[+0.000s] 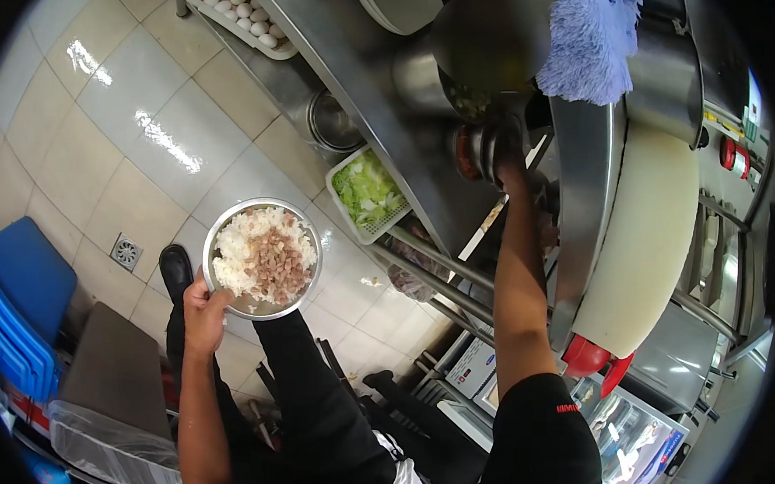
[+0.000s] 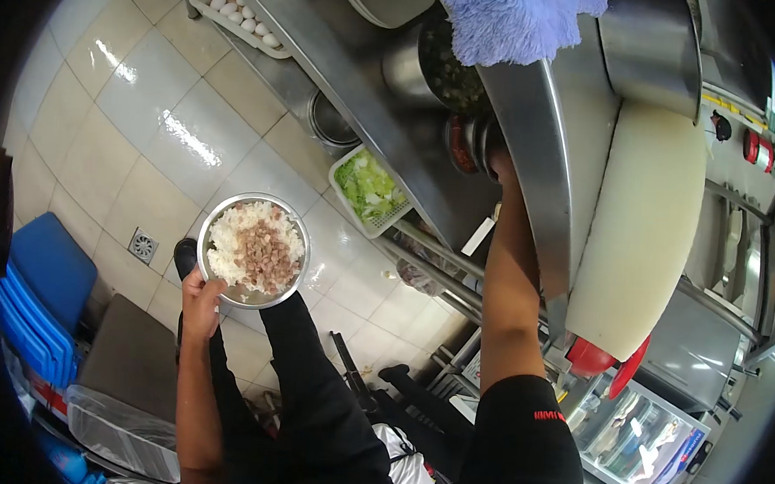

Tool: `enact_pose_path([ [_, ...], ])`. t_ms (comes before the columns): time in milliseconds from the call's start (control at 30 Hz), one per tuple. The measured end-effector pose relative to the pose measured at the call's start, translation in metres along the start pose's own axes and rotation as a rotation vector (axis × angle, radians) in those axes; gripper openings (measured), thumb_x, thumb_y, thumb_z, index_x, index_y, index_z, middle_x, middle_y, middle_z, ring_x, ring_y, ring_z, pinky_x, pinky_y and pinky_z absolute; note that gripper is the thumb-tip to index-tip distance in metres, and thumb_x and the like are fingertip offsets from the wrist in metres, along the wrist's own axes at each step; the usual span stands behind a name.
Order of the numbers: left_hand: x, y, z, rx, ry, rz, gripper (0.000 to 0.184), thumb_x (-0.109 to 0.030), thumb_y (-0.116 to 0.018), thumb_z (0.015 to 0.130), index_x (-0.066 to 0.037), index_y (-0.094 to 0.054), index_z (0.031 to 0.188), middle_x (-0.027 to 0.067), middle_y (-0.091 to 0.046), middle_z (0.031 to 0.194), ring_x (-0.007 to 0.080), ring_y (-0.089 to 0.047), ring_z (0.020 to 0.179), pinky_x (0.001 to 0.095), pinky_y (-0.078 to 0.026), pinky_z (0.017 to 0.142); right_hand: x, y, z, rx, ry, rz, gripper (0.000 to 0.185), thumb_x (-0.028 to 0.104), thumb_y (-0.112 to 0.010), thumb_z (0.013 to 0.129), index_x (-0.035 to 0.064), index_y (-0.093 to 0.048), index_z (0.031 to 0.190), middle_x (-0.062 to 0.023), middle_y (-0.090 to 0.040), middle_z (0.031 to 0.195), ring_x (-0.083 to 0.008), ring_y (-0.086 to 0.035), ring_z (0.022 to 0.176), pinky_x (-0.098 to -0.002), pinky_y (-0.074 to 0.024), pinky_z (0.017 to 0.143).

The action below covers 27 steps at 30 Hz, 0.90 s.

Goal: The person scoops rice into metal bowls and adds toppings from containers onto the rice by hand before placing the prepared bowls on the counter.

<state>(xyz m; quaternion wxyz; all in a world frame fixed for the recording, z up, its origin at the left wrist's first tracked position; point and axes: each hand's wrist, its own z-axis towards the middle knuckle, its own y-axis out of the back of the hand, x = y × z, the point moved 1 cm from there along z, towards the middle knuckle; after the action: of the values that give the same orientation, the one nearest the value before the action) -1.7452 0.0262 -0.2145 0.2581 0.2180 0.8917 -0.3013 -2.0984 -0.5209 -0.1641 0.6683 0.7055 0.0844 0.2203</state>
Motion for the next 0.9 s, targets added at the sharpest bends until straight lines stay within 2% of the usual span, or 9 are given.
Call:
enact_pose_path([
  [233, -0.001, -0.006, 0.001, 0.002, 0.015, -0.038, 0.026, 0.005, -0.049, 0.073, 0.005, -0.060, 0.097, 0.0025, -0.057, 0.102, 0.0092, -0.056, 0.086, 0.0219, -0.044, 0.071, 0.002, -0.005, -0.004, -0.030, 0.016, -0.014, 0.033, 0.015, -0.044, 0.090, 0.0037, -0.053, 0.120, -0.0189, -0.059, 0.114, -0.0291, -0.056, 0.108, -0.0357, -0.0423, 0.090],
  [300, 0.003, 0.002, 0.003, 0.013, 0.020, -0.005, 0.027, 0.006, -0.049, 0.073, 0.005, -0.060, 0.098, 0.0023, -0.057, 0.102, 0.0090, -0.056, 0.086, 0.0217, -0.044, 0.071, 0.007, 0.005, -0.007, -0.087, 0.057, -0.014, 0.030, 0.013, -0.051, 0.084, 0.0035, -0.059, 0.112, -0.0170, -0.062, 0.108, -0.0274, -0.059, 0.104, -0.0347, -0.0440, 0.087],
  [333, 0.005, 0.004, 0.003, 0.027, 0.027, 0.027, 0.028, 0.006, -0.049, 0.073, 0.005, -0.060, 0.099, 0.0021, -0.057, 0.102, 0.0088, -0.056, 0.086, 0.0215, -0.044, 0.071, 0.006, 0.002, -0.007, -0.086, 0.057, -0.015, 0.030, 0.013, -0.051, 0.084, 0.0035, -0.059, 0.112, -0.0170, -0.062, 0.108, -0.0274, -0.059, 0.104, -0.0347, -0.0440, 0.087],
  [367, 0.005, 0.003, 0.003, 0.028, 0.028, 0.026, 0.028, 0.006, -0.049, 0.073, 0.005, -0.060, 0.099, 0.0021, -0.057, 0.102, 0.0088, -0.056, 0.086, 0.0215, -0.044, 0.071, -0.016, -0.007, -0.002, -0.223, 0.121, -0.066, 0.029, 0.013, -0.054, 0.082, 0.0033, -0.060, 0.109, -0.0164, -0.063, 0.106, -0.0269, -0.059, 0.103, -0.0344, -0.0446, 0.086],
  [467, 0.003, 0.000, 0.004, 0.023, 0.051, 0.022, 0.029, 0.006, -0.049, 0.073, 0.005, -0.059, 0.101, 0.0019, -0.057, 0.102, 0.0089, -0.056, 0.086, 0.0215, -0.044, 0.072, -0.017, -0.001, -0.003, -0.376, 0.188, -0.179, 0.028, 0.014, -0.057, 0.080, 0.0032, -0.062, 0.106, -0.0148, -0.065, 0.102, -0.0266, -0.061, 0.100, -0.0340, -0.0451, 0.086],
  [600, 0.004, -0.004, 0.005, 0.015, -0.005, -0.028, 0.029, 0.006, -0.049, 0.073, 0.005, -0.060, 0.101, 0.0027, -0.058, 0.101, 0.0095, -0.057, 0.086, 0.0219, -0.045, 0.073, 0.009, 0.009, -0.006, -0.370, 0.194, -0.234, 0.029, 0.016, -0.055, 0.083, 0.0029, -0.060, 0.108, -0.0141, -0.063, 0.104, -0.0264, -0.059, 0.101, -0.0335, -0.0438, 0.088],
  [767, 0.007, 0.000, 0.008, 0.040, 0.003, -0.013, 0.028, 0.007, -0.050, 0.073, 0.005, -0.061, 0.099, 0.0038, -0.057, 0.104, 0.0109, -0.056, 0.090, 0.0231, -0.045, 0.076, 0.018, -0.019, -0.003, -0.226, 0.164, -0.150, 0.033, 0.019, -0.049, 0.088, 0.0018, -0.054, 0.116, -0.0148, -0.058, 0.112, -0.0258, -0.055, 0.106, -0.0327, -0.0406, 0.091],
  [900, -0.001, -0.001, 0.011, 0.070, -0.006, 0.064, 0.026, 0.007, -0.051, 0.072, 0.006, -0.061, 0.096, 0.0050, -0.053, 0.111, 0.0118, -0.056, 0.092, 0.0228, -0.044, 0.077, 0.011, -0.039, -0.003, -0.243, 0.143, -0.195, 0.036, 0.021, -0.044, 0.092, 0.0010, -0.050, 0.122, -0.0153, -0.054, 0.118, -0.0252, -0.052, 0.110, -0.0320, -0.0380, 0.094],
])
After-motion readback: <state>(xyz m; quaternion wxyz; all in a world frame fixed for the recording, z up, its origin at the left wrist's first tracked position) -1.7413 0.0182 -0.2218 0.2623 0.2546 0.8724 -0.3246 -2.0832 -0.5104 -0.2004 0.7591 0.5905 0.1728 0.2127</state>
